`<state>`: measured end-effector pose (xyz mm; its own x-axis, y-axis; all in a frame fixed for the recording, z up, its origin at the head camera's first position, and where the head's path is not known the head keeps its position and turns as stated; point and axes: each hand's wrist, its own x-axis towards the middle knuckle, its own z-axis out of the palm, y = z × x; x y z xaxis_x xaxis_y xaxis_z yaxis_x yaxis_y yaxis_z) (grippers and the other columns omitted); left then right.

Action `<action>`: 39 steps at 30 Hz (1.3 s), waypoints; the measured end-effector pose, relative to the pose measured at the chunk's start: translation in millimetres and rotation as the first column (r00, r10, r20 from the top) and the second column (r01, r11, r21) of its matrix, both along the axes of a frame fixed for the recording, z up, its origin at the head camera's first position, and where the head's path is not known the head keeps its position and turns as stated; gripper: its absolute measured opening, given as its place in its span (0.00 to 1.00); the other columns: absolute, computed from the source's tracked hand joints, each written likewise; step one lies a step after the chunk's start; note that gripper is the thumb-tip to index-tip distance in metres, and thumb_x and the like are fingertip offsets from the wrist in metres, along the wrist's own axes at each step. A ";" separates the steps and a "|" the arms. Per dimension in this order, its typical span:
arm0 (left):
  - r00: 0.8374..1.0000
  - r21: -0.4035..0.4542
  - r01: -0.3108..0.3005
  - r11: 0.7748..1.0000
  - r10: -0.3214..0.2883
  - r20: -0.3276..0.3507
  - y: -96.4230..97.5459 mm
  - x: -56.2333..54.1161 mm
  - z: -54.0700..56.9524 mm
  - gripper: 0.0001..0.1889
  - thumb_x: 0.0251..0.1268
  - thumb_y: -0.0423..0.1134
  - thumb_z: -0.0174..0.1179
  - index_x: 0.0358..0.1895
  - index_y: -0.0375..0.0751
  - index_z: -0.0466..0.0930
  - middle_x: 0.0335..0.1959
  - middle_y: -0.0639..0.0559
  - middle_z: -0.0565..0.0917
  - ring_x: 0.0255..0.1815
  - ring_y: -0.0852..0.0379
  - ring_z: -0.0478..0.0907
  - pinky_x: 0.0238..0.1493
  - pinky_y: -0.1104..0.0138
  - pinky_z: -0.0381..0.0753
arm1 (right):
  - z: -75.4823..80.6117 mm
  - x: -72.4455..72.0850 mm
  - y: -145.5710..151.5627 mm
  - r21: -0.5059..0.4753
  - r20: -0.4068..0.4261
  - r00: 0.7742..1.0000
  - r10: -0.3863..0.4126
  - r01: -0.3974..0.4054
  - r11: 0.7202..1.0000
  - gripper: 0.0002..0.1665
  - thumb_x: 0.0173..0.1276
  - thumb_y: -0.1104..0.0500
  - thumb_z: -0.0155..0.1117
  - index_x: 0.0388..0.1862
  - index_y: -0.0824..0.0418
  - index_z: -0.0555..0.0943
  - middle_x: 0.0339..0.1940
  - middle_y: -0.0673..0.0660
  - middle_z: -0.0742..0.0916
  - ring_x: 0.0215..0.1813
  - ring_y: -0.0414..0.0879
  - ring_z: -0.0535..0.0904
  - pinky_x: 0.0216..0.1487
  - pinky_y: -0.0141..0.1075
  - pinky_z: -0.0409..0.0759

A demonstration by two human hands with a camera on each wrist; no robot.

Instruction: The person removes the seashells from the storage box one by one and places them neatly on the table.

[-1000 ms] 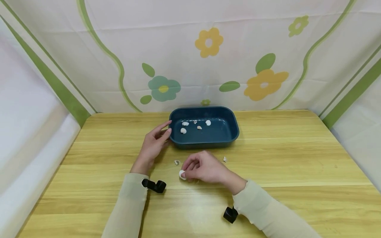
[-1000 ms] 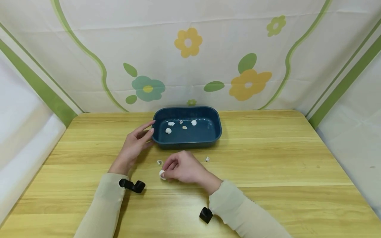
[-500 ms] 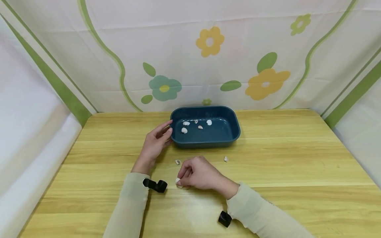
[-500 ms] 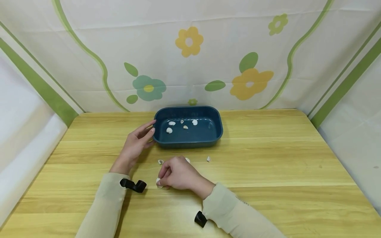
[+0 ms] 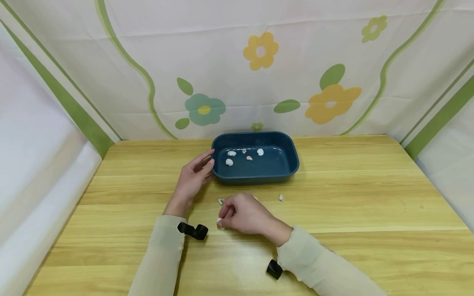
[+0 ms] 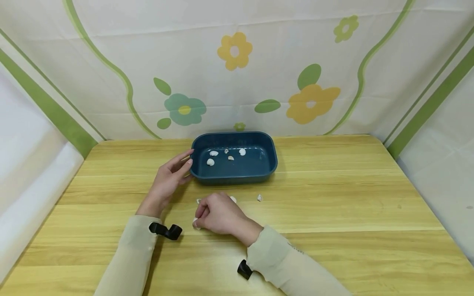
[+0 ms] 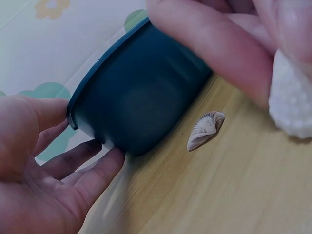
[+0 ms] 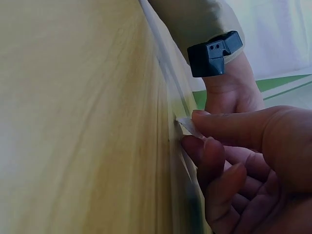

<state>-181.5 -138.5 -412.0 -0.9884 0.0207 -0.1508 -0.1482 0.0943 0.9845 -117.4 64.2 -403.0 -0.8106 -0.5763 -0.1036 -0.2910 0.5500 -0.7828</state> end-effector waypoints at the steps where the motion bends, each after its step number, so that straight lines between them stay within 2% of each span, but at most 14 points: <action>1: 1.000 -0.002 0.001 1.000 -0.001 0.001 0.0 0.1 0.0 0.23 0.85 0.47 0.59 0.77 0.61 0.77 0.78 0.48 0.76 0.76 0.49 0.76 0.73 0.52 0.82 | 0.0 -0.2 -0.4 0.005 -0.002 1.000 0.000 0.000 1.000 0.06 0.65 0.57 0.83 0.31 0.51 0.91 0.24 0.41 0.88 0.30 0.33 0.83 0.36 0.30 0.82; 18: 1.000 0.009 -0.005 1.000 0.005 0.004 0.7 -0.1 1.5 0.23 0.85 0.47 0.59 0.77 0.60 0.77 0.79 0.48 0.75 0.76 0.49 0.76 0.71 0.52 0.84 | -3.7 -1.7 0.7 0.010 -0.036 0.999 -0.002 0.003 1.000 0.05 0.65 0.58 0.82 0.30 0.51 0.92 0.21 0.41 0.86 0.28 0.35 0.80 0.34 0.30 0.79; 32: 1.000 0.006 -0.007 1.000 0.007 0.006 0.6 -0.4 1.7 0.23 0.84 0.48 0.59 0.77 0.61 0.77 0.79 0.48 0.74 0.77 0.49 0.76 0.72 0.52 0.83 | -6.8 -4.9 2.4 -0.015 0.006 1.000 -0.006 0.006 1.000 0.04 0.65 0.59 0.82 0.32 0.51 0.92 0.22 0.41 0.87 0.29 0.36 0.82 0.35 0.31 0.80; 39: 1.000 0.006 -0.005 1.000 0.005 0.004 0.7 0.1 1.7 0.23 0.85 0.47 0.59 0.77 0.61 0.77 0.79 0.48 0.74 0.76 0.49 0.76 0.72 0.52 0.83 | -6.1 -6.0 5.6 -0.041 0.017 1.000 -0.008 0.009 0.999 0.06 0.66 0.57 0.82 0.31 0.49 0.92 0.23 0.41 0.88 0.29 0.37 0.82 0.34 0.30 0.80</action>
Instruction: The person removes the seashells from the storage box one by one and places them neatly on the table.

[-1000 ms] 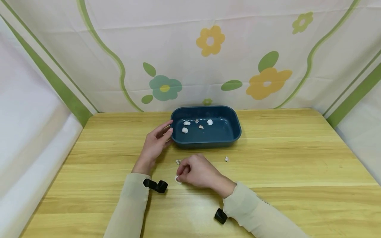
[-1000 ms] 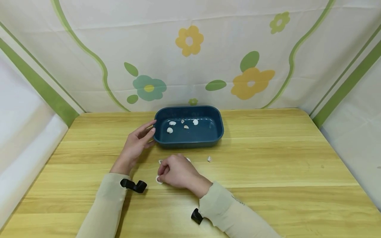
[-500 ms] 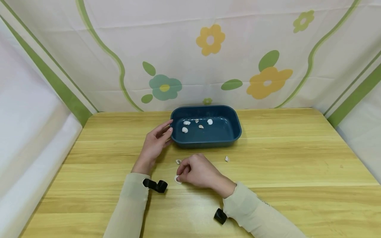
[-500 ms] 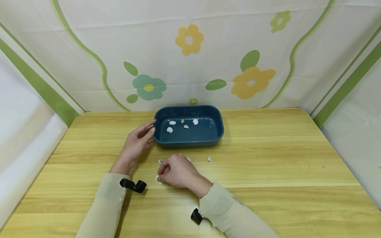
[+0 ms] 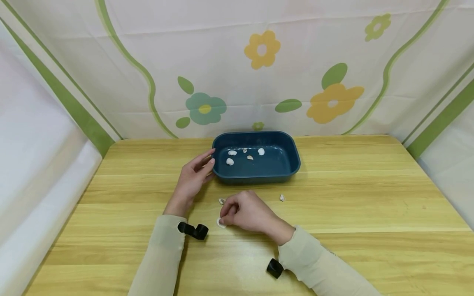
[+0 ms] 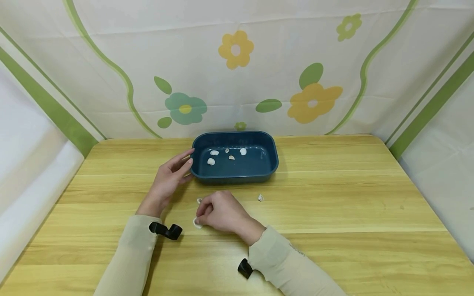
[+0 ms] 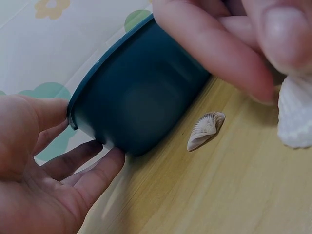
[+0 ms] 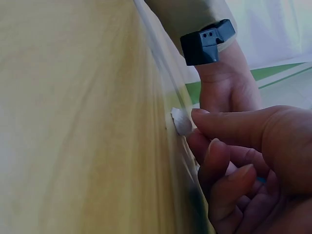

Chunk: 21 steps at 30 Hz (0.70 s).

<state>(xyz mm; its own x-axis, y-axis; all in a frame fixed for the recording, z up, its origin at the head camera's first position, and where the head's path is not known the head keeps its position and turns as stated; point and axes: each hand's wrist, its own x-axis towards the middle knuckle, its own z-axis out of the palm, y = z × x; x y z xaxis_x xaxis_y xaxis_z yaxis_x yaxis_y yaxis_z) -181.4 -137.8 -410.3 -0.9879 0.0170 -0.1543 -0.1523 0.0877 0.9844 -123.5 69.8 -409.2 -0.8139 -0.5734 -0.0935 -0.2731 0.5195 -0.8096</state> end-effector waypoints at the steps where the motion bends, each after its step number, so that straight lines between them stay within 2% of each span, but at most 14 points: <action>1: 1.000 0.001 0.001 1.000 -0.001 -0.001 0.0 0.1 0.0 0.23 0.85 0.47 0.59 0.77 0.61 0.77 0.79 0.48 0.74 0.76 0.49 0.76 0.72 0.52 0.83 | 0.6 -0.4 0.9 -0.007 0.003 1.000 -0.002 0.002 1.000 0.06 0.66 0.57 0.82 0.31 0.49 0.92 0.24 0.42 0.88 0.29 0.37 0.82 0.32 0.31 0.80; 10: 1.000 -0.019 -0.006 1.000 0.006 0.008 0.2 1.0 -0.4 0.23 0.85 0.47 0.59 0.77 0.62 0.76 0.80 0.48 0.74 0.76 0.48 0.76 0.72 0.52 0.83 | 11.7 -7.9 13.3 -0.120 0.070 0.997 -0.015 0.024 0.992 0.02 0.68 0.59 0.80 0.36 0.54 0.93 0.26 0.51 0.91 0.19 0.43 0.81 0.24 0.35 0.83; 21: 1.000 -0.016 -0.008 1.000 0.008 0.003 0.9 1.5 0.4 0.23 0.85 0.46 0.58 0.78 0.61 0.76 0.80 0.47 0.73 0.76 0.47 0.76 0.72 0.52 0.83 | 27.9 -19.1 36.5 -0.166 0.086 0.994 -0.073 0.086 0.982 0.03 0.69 0.57 0.79 0.39 0.55 0.93 0.34 0.60 0.94 0.25 0.62 0.86 0.22 0.35 0.81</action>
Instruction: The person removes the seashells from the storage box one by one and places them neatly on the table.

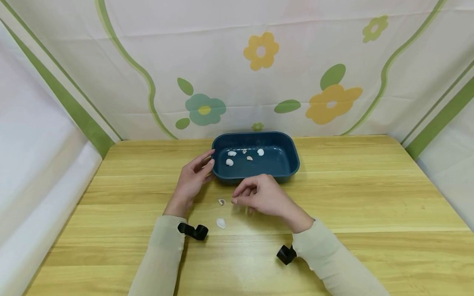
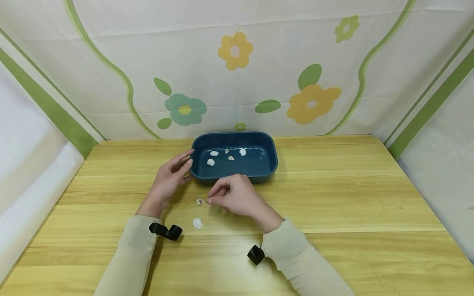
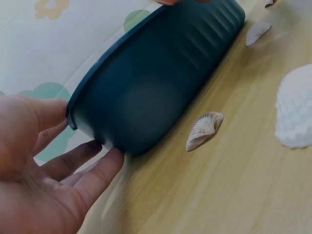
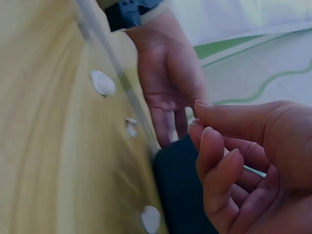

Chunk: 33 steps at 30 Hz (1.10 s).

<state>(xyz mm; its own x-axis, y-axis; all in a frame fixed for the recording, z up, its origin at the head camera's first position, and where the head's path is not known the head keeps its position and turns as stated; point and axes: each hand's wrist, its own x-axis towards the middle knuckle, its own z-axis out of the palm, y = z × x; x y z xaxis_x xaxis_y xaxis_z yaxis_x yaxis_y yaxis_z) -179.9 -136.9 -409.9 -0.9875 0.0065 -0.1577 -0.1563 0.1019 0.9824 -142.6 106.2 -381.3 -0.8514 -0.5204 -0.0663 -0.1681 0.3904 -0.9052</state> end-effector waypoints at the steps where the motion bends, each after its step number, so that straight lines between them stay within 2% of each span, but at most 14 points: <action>1: 1.000 0.001 0.000 1.000 0.000 -0.002 -0.1 0.2 0.0 0.23 0.85 0.46 0.58 0.78 0.61 0.76 0.80 0.47 0.73 0.76 0.47 0.76 0.72 0.52 0.82 | 1.2 -1.0 2.1 -0.004 -0.002 1.000 -0.008 0.008 1.000 0.03 0.69 0.57 0.79 0.39 0.55 0.93 0.34 0.61 0.94 0.25 0.63 0.86 0.22 0.35 0.81; 9: 1.000 0.004 0.006 1.000 -0.006 -0.003 0.5 -1.1 -1.6 0.23 0.86 0.46 0.58 0.78 0.61 0.76 0.80 0.47 0.73 0.76 0.47 0.76 0.72 0.53 0.83 | 13.6 -6.7 20.4 -0.036 0.016 0.994 -0.104 0.104 0.994 0.04 0.69 0.59 0.79 0.40 0.57 0.93 0.33 0.67 0.91 0.29 0.68 0.84 0.24 0.33 0.82; 12: 1.000 0.004 0.003 1.000 -0.003 -0.002 0.7 -0.8 -1.1 0.23 0.85 0.46 0.58 0.78 0.62 0.76 0.79 0.48 0.73 0.76 0.48 0.76 0.72 0.54 0.83 | 17.7 -8.4 26.4 -0.023 0.023 0.990 -0.138 0.139 0.990 0.04 0.70 0.58 0.79 0.40 0.57 0.93 0.35 0.67 0.92 0.28 0.66 0.83 0.23 0.36 0.81; 16: 1.000 0.006 -0.002 1.000 0.002 0.002 0.5 -0.5 -0.9 0.22 0.85 0.46 0.58 0.77 0.64 0.77 0.79 0.49 0.74 0.75 0.48 0.77 0.71 0.55 0.84 | 21.9 -10.0 31.9 -0.004 0.032 0.985 -0.172 0.173 0.985 0.04 0.71 0.57 0.79 0.40 0.55 0.92 0.34 0.67 0.91 0.28 0.68 0.81 0.21 0.41 0.80; 27: 1.000 0.007 0.008 1.000 -0.008 -0.003 0.1 -0.1 -0.6 0.23 0.85 0.47 0.58 0.77 0.63 0.76 0.80 0.49 0.73 0.75 0.48 0.77 0.71 0.55 0.84 | 26.0 -15.2 33.1 0.000 0.037 0.984 -0.176 0.176 0.984 0.04 0.72 0.56 0.78 0.40 0.56 0.92 0.35 0.66 0.91 0.30 0.71 0.81 0.24 0.43 0.84; 30: 1.000 0.007 0.003 1.000 -0.003 0.000 -0.1 0.6 -0.8 0.23 0.85 0.46 0.58 0.77 0.62 0.76 0.80 0.49 0.73 0.75 0.47 0.78 0.71 0.55 0.84 | 29.9 -22.6 30.6 0.015 0.009 0.986 -0.165 0.165 0.986 0.05 0.72 0.56 0.77 0.41 0.55 0.92 0.35 0.66 0.92 0.32 0.72 0.83 0.27 0.45 0.86; 33: 1.000 0.004 0.002 1.000 -0.001 -0.003 0.3 0.3 -1.2 0.23 0.85 0.46 0.59 0.77 0.62 0.77 0.79 0.49 0.74 0.74 0.48 0.78 0.70 0.55 0.84 | 35.7 -36.7 30.0 0.059 -0.022 0.984 -0.177 0.178 0.982 0.06 0.73 0.54 0.77 0.42 0.55 0.92 0.36 0.63 0.92 0.33 0.67 0.85 0.31 0.45 0.89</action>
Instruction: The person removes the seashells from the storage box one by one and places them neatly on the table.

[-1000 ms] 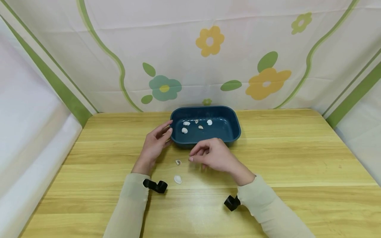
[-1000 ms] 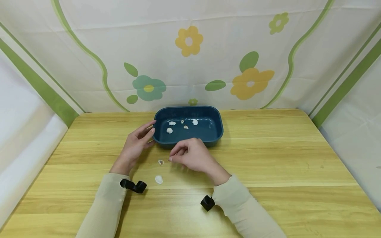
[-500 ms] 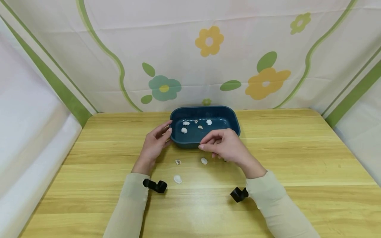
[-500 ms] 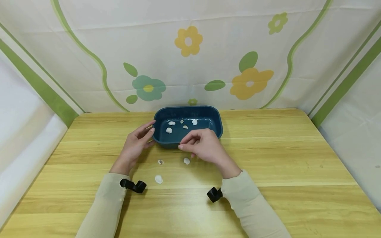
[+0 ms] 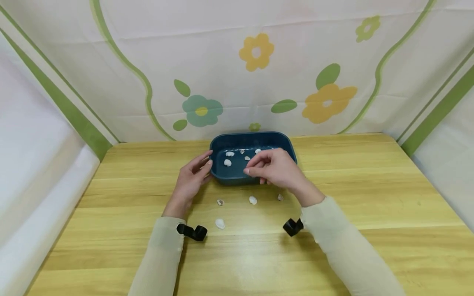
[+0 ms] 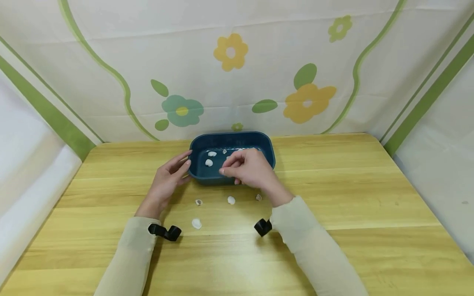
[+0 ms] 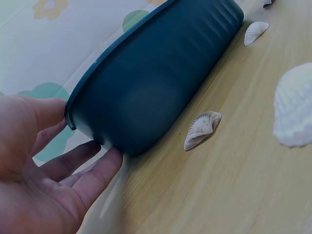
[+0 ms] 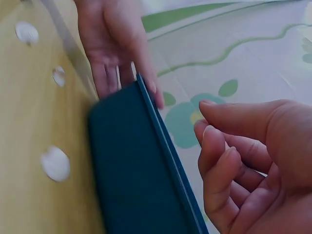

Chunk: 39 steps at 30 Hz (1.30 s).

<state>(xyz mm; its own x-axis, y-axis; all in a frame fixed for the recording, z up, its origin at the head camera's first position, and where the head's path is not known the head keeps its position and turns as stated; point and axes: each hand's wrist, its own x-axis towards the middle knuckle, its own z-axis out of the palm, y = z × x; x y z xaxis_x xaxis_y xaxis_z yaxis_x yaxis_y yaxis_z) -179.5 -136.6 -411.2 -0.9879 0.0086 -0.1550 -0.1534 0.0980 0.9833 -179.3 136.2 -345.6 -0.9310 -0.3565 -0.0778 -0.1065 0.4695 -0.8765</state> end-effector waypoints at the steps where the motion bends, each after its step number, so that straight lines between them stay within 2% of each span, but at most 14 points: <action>1: 1.000 0.000 0.001 1.000 -0.001 0.000 -0.1 0.0 -0.3 0.23 0.85 0.46 0.59 0.77 0.62 0.77 0.79 0.49 0.74 0.74 0.48 0.78 0.70 0.55 0.84 | 1.6 -6.1 0.1 0.022 0.003 1.000 -0.014 0.014 1.000 0.07 0.73 0.53 0.76 0.43 0.55 0.92 0.36 0.62 0.92 0.33 0.65 0.86 0.32 0.45 0.89; 6: 1.000 -0.011 0.008 1.000 -0.008 0.007 -0.8 0.2 -1.3 0.22 0.85 0.47 0.58 0.77 0.64 0.77 0.80 0.49 0.74 0.75 0.48 0.77 0.71 0.55 0.84 | 1.5 -40.1 2.8 0.102 0.084 0.990 -0.110 0.102 0.990 0.10 0.75 0.52 0.74 0.45 0.58 0.90 0.42 0.63 0.93 0.37 0.57 0.88 0.41 0.44 0.91; 11: 1.000 -0.014 -0.001 1.000 0.001 -0.003 -3.5 -0.4 -2.3 0.23 0.85 0.46 0.59 0.77 0.62 0.77 0.79 0.49 0.74 0.74 0.48 0.78 0.70 0.55 0.85 | -3.5 -70.0 -0.3 0.129 0.184 0.967 -0.175 0.152 0.980 0.13 0.77 0.53 0.72 0.50 0.62 0.89 0.50 0.66 0.91 0.43 0.57 0.89 0.53 0.48 0.92; 13: 1.000 -0.010 0.001 1.000 -0.001 -0.007 -4.1 -0.3 -1.7 0.23 0.85 0.46 0.59 0.78 0.61 0.76 0.79 0.48 0.74 0.74 0.47 0.78 0.70 0.55 0.85 | -3.4 -78.3 -2.8 0.147 0.226 0.953 -0.200 0.169 0.975 0.14 0.77 0.54 0.72 0.52 0.63 0.88 0.50 0.65 0.91 0.43 0.55 0.89 0.55 0.46 0.92; 16: 1.000 -0.004 0.007 1.000 -0.007 -0.003 -3.8 0.0 -1.0 0.23 0.85 0.46 0.59 0.78 0.61 0.76 0.80 0.48 0.74 0.75 0.47 0.78 0.71 0.54 0.84 | -4.8 -87.0 -4.8 0.184 0.262 0.935 -0.239 0.195 0.963 0.14 0.77 0.55 0.71 0.53 0.63 0.87 0.48 0.62 0.91 0.38 0.49 0.88 0.47 0.37 0.91; 21: 1.000 -0.001 0.010 1.000 -0.010 0.003 -1.9 -0.2 0.9 0.23 0.85 0.47 0.59 0.78 0.61 0.76 0.80 0.49 0.74 0.75 0.48 0.77 0.71 0.54 0.84 | -12.8 -92.7 -2.5 0.229 0.254 0.921 -0.297 0.241 0.943 0.13 0.76 0.57 0.72 0.51 0.64 0.88 0.38 0.57 0.90 0.28 0.41 0.82 0.36 0.30 0.86; 27: 1.000 0.002 0.005 1.000 -0.005 -0.001 -1.7 -0.3 1.7 0.23 0.85 0.46 0.59 0.78 0.61 0.76 0.79 0.49 0.74 0.75 0.48 0.78 0.71 0.54 0.84 | -22.2 -95.0 -3.7 0.220 0.251 0.903 -0.348 0.297 0.929 0.12 0.76 0.59 0.72 0.52 0.65 0.87 0.33 0.55 0.90 0.25 0.39 0.82 0.29 0.26 0.83; 33: 1.000 0.002 -0.004 1.000 0.004 -0.001 -1.7 -1.2 1.0 0.23 0.85 0.46 0.59 0.77 0.62 0.77 0.79 0.49 0.74 0.74 0.48 0.78 0.71 0.54 0.84 | -30.1 -96.3 -8.3 0.203 0.225 0.890 -0.396 0.355 0.913 0.10 0.74 0.59 0.73 0.47 0.65 0.89 0.26 0.51 0.89 0.23 0.39 0.82 0.26 0.27 0.81; 39: 1.000 -0.005 0.001 1.000 -0.001 0.000 -1.5 -1.3 0.3 0.23 0.85 0.45 0.59 0.77 0.61 0.76 0.79 0.49 0.74 0.75 0.48 0.78 0.71 0.54 0.84 | -33.9 -95.8 -12.7 0.268 0.180 0.863 -0.472 0.418 0.868 0.09 0.75 0.55 0.74 0.40 0.61 0.89 0.20 0.49 0.86 0.24 0.41 0.81 0.27 0.31 0.81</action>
